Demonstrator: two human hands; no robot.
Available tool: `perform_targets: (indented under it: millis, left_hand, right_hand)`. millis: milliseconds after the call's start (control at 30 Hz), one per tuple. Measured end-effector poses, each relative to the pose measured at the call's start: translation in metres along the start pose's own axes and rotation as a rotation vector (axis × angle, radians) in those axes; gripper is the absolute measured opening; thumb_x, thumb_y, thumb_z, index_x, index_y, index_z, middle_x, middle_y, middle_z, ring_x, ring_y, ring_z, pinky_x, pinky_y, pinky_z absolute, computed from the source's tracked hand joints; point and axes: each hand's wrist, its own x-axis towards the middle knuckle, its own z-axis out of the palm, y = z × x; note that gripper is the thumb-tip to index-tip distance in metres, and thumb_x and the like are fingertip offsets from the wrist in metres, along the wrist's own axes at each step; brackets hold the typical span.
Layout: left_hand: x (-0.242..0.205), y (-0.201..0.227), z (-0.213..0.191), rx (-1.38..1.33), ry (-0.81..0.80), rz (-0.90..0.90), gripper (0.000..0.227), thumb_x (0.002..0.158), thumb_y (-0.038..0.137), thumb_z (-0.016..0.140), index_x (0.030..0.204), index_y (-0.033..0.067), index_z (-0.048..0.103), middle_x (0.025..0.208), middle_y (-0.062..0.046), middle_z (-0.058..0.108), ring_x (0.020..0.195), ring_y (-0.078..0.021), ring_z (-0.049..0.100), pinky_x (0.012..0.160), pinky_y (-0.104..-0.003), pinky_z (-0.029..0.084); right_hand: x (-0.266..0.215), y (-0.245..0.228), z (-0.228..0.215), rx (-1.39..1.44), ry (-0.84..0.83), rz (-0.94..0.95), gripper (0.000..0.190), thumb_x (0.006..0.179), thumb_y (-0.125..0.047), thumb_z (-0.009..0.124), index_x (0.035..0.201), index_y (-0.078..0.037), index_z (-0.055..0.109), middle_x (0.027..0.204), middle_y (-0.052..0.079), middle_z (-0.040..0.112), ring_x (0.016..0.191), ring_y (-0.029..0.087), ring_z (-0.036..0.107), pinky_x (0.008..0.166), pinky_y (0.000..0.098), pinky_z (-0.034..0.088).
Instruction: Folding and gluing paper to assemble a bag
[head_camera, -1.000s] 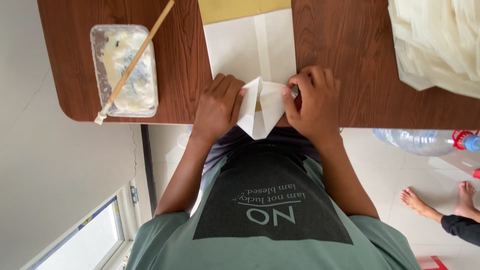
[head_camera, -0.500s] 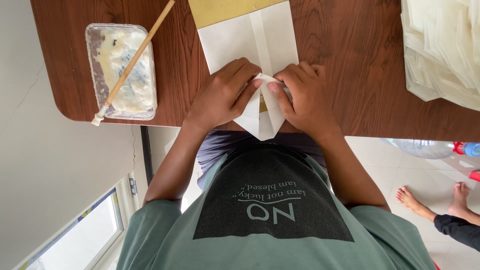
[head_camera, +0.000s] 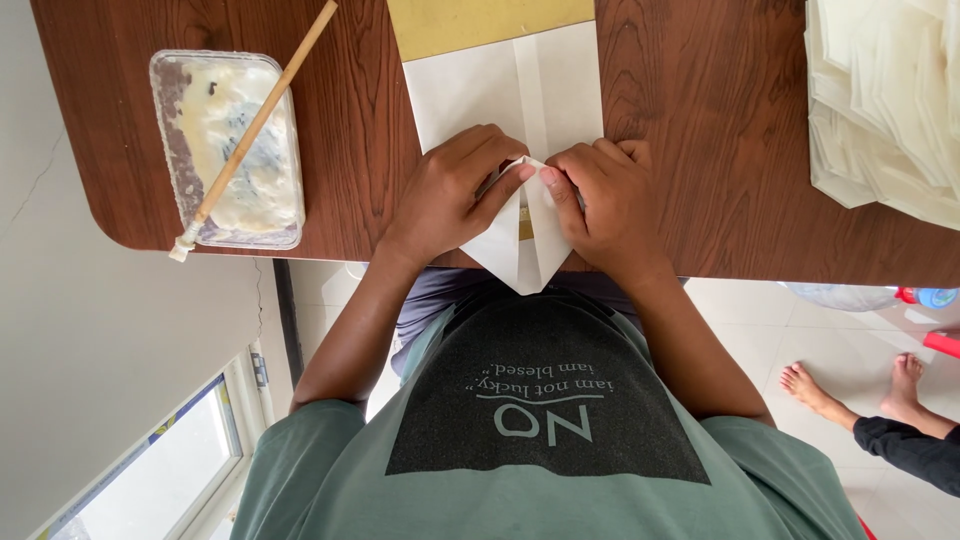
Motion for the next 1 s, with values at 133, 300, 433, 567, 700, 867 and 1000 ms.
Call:
perform_targets:
  millis: [133,300,433,567,700,867,1000]
  left_hand:
    - [0.0,-0.008,0.006,0.039,0.037,-0.008,0.003,0.101,0.003,0.065,0.099,0.0051,0.067,0.074,-0.006,0.055,0.06,-0.0219,0.055,0.056,-0.033,0.05]
    - [-0.002,-0.005,0.007,0.304,0.122,0.052,0.016,0.104,0.012,0.062,0.09,0.0082,0.068,0.089,-0.005,0.057,0.085,-0.0253,0.055,0.071,-0.034,0.049]
    - [-0.001,0.002,0.004,0.338,0.083,-0.054,0.027,0.11,0.018,0.046,0.094,0.0034,0.061,0.11,-0.008,0.057,0.1,-0.0296,0.048,0.081,-0.041,0.043]
    - [-0.003,-0.001,0.006,0.37,0.067,-0.061,0.021,0.109,0.018,0.052,0.094,0.0057,0.061,0.108,-0.006,0.058,0.1,-0.0287,0.051,0.075,-0.042,0.041]
    - [-0.002,0.003,0.005,0.409,0.065,-0.07,0.021,0.108,0.019,0.052,0.094,0.0056,0.061,0.109,-0.007,0.057,0.101,-0.0298,0.05,0.079,-0.043,0.042]
    - [-0.003,0.006,0.0,0.501,0.025,-0.072,0.02,0.109,0.022,0.05,0.099,0.0074,0.061,0.109,-0.008,0.056,0.101,-0.0307,0.051,0.079,-0.044,0.039]
    - [-0.015,0.005,-0.012,0.654,-0.196,-0.042,0.029,0.112,0.025,0.055,0.141,0.0196,0.056,0.141,-0.013,0.05,0.131,-0.0347,0.048,0.104,-0.051,0.04]
  right_hand:
    - [0.0,-0.001,0.003,-0.032,0.021,0.002,0.025,0.112,-0.024,0.054,0.093,-0.013,0.065,0.076,0.003,0.059,0.071,0.025,0.062,0.081,0.0403,0.041]
    - [0.002,-0.005,0.0,-0.067,-0.004,0.003,0.023,0.112,-0.021,0.053,0.094,-0.01,0.062,0.075,0.006,0.058,0.071,0.029,0.063,0.081,0.0421,0.043]
    - [0.007,-0.018,-0.004,-0.127,0.008,0.041,0.025,0.11,-0.016,0.054,0.086,-0.009,0.056,0.07,0.0,0.056,0.062,0.021,0.051,0.077,0.0385,0.034]
    - [0.007,-0.02,-0.002,-0.144,0.037,0.033,0.022,0.109,-0.017,0.056,0.089,-0.009,0.06,0.071,-0.003,0.059,0.059,0.019,0.051,0.077,0.0374,0.034]
    - [0.008,-0.021,-0.002,-0.184,0.051,0.009,0.016,0.109,-0.017,0.059,0.096,-0.009,0.063,0.079,-0.003,0.066,0.064,0.02,0.056,0.077,0.038,0.034]
    - [0.014,-0.025,-0.005,-0.284,0.098,-0.015,0.02,0.11,-0.022,0.056,0.099,-0.009,0.066,0.088,0.0,0.064,0.076,0.02,0.056,0.075,0.0368,0.037]
    - [0.014,-0.026,-0.005,-0.299,0.08,0.005,0.018,0.107,-0.023,0.058,0.104,-0.009,0.068,0.102,0.007,0.063,0.086,0.025,0.059,0.079,0.0405,0.039]
